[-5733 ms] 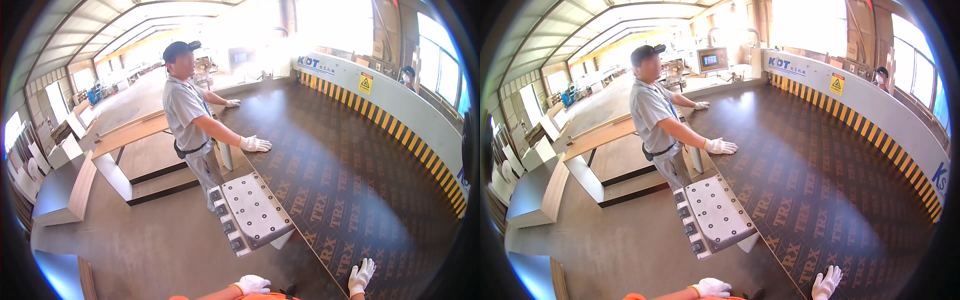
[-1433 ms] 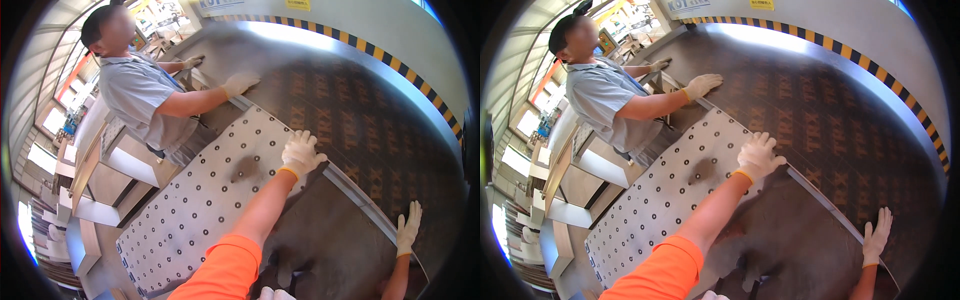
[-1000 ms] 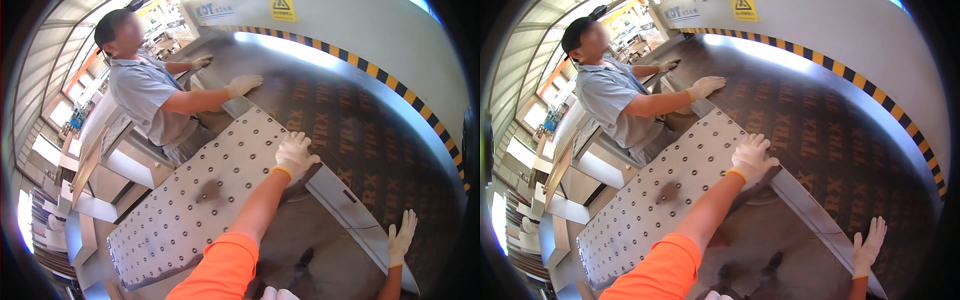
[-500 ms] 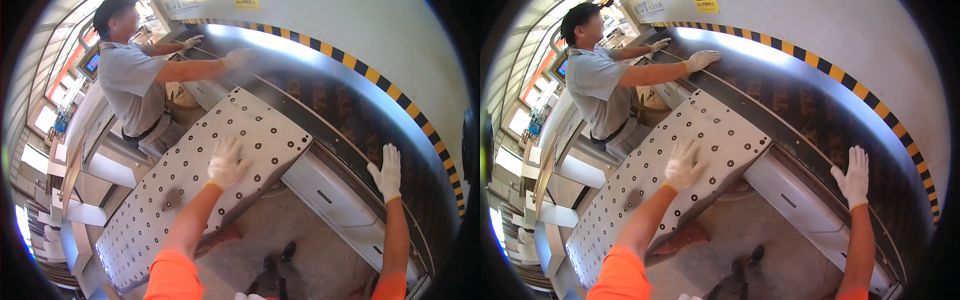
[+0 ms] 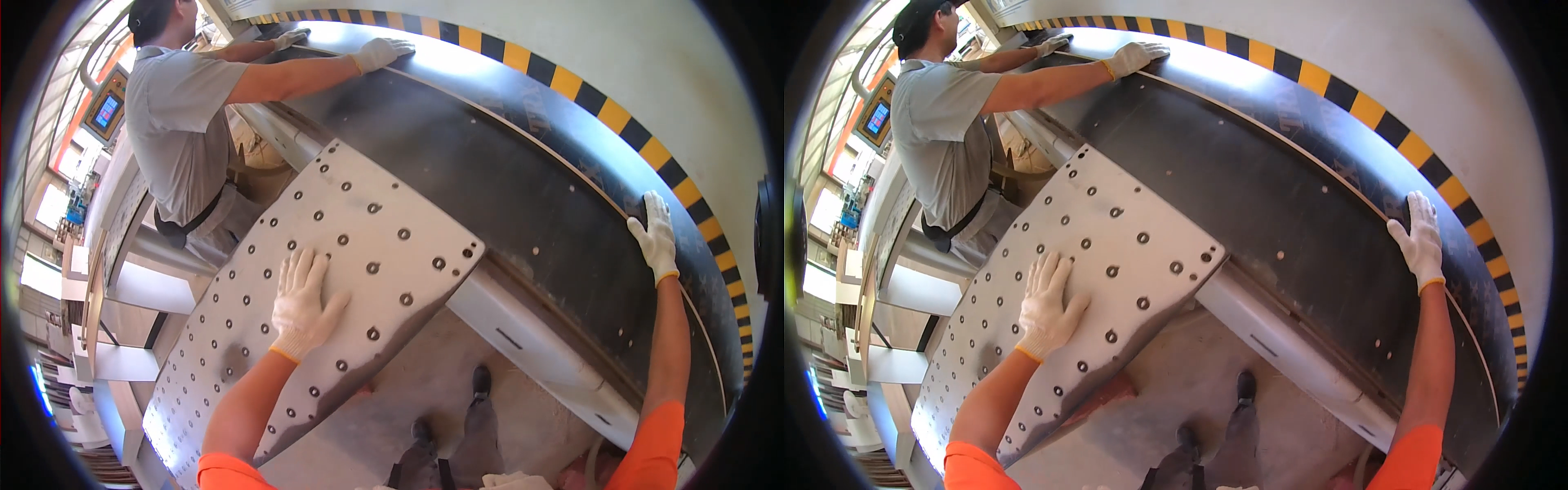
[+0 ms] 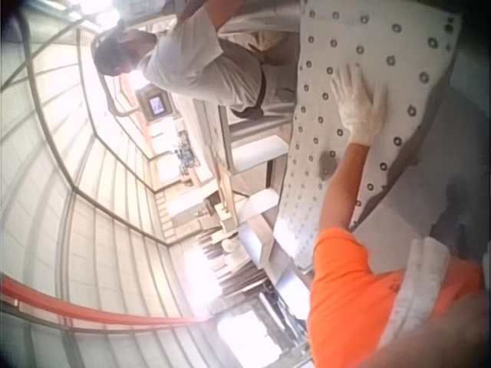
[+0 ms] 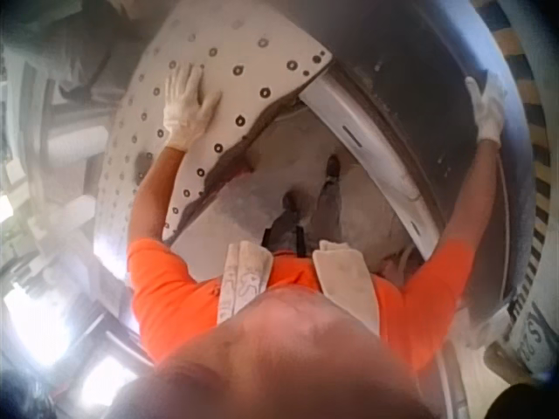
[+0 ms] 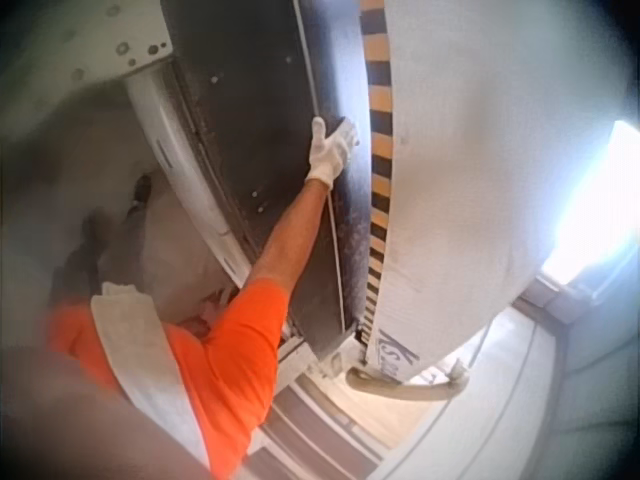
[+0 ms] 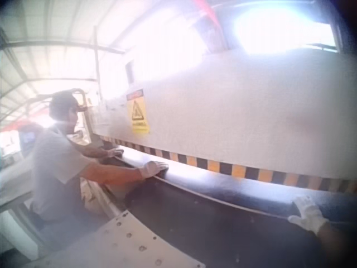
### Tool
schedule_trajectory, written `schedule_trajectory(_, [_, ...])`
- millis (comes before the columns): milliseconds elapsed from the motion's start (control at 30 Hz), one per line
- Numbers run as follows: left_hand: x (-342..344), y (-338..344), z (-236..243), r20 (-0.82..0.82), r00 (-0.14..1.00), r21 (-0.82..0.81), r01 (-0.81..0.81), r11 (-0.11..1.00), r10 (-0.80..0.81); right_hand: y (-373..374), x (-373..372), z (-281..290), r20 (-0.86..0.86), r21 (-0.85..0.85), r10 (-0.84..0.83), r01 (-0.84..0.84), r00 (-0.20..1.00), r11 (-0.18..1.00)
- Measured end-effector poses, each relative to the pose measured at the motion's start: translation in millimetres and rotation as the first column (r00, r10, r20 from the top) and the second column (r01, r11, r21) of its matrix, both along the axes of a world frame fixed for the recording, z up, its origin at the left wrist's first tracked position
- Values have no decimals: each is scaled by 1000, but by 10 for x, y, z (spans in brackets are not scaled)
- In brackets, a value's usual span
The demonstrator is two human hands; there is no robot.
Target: The person, alongside a coworker, loads a wooden panel onto a cutting machine, blows dust off with an air nozzle, and feeds the board into the machine. After trimming, they remove the panel and stack it onto a pile on the floor.
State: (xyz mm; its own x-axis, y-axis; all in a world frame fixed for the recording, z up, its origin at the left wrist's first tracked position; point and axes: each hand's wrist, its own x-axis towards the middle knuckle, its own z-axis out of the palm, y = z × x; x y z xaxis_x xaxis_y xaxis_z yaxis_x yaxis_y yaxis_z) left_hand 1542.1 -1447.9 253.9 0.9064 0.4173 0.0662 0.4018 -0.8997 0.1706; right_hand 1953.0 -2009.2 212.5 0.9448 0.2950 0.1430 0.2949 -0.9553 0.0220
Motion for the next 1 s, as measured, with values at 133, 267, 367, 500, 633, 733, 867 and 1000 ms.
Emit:
schedule_trajectory(133, [31,-34,33,-25,1000,12,-12,1000,13,-92,308,13,-3,34,-5,5,1000,999])
schedule_trajectory(267, [49,-25,27,-24,1000,29,-3,1000,4,-133,561,46,15,78,-28,27,999,997])
schedule_trajectory(367, [59,-19,13,-18,1000,28,-4,1000,4,-183,748,65,-78,171,-61,74,995,982])
schedule_trajectory(500, [69,-18,0,28,999,43,25,999,-26,-292,988,49,-262,250,-60,128,963,960])
schedule_trajectory(633, [79,-15,0,57,998,48,35,998,-38,-396,1207,-42,-365,156,-214,286,906,945])
schedule_trajectory(733, [76,-16,0,55,998,51,36,998,-39,-481,1332,-143,-487,257,-131,285,864,923])
schedule_trajectory(867, [81,-20,2,44,998,54,39,998,-42,-619,1420,-267,-501,295,-135,315,855,902])
schedule_trajectory(1000, [80,-28,18,48,998,47,40,998,-42,-640,1404,-237,-431,255,-187,318,883,913])
